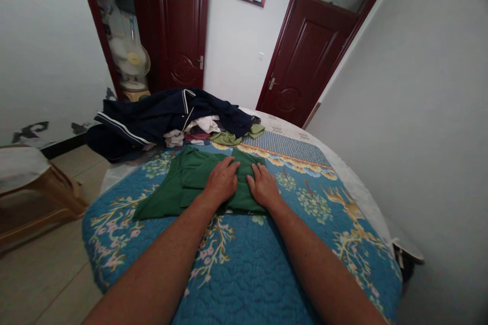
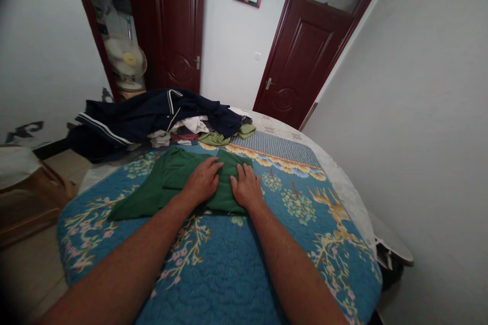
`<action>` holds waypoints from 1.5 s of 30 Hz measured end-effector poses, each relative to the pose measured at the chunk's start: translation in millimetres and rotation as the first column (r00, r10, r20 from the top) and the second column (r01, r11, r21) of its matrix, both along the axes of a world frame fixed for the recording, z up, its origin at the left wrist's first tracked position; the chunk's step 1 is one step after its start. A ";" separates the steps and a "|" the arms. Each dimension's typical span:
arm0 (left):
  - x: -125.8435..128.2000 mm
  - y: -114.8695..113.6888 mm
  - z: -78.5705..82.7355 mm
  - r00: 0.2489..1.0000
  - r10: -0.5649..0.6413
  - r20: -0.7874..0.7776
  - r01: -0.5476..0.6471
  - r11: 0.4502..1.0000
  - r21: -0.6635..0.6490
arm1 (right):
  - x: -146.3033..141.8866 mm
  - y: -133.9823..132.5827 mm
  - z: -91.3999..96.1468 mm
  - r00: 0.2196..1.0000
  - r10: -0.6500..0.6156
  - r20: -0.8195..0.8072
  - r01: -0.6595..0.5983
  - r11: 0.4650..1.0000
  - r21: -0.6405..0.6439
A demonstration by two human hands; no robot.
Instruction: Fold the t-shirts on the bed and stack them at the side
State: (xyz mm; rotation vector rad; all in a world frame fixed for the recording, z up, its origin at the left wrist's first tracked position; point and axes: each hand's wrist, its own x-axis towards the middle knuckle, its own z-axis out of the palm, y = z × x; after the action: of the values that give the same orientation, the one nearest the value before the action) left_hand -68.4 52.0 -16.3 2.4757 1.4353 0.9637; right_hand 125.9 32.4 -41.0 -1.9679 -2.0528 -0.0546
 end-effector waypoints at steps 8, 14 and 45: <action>18.7 -18.8 -16.5 0.971 -0.042 -0.235 0.014 0.993 -0.121 | 3.1 3.8 1.5 0.997 0.003 -0.075 -0.006 0.999 -0.039; 17.4 -17.5 -15.0 0.968 0.013 -0.251 -0.061 0.981 -0.183 | 0.1 37.1 11.9 0.985 -0.033 -0.169 0.017 0.995 -0.097; 13.3 -15.0 -16.3 0.948 0.028 -0.317 -0.065 0.992 -0.109 | 20.0 -60.5 -3.6 0.993 -0.100 -0.064 0.102 0.994 0.031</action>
State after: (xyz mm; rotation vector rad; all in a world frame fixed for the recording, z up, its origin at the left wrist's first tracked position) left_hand -55.2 37.0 -32.7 2.6045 1.5932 0.4842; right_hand 145.8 -28.1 -44.6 -2.0255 -1.9002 -0.0489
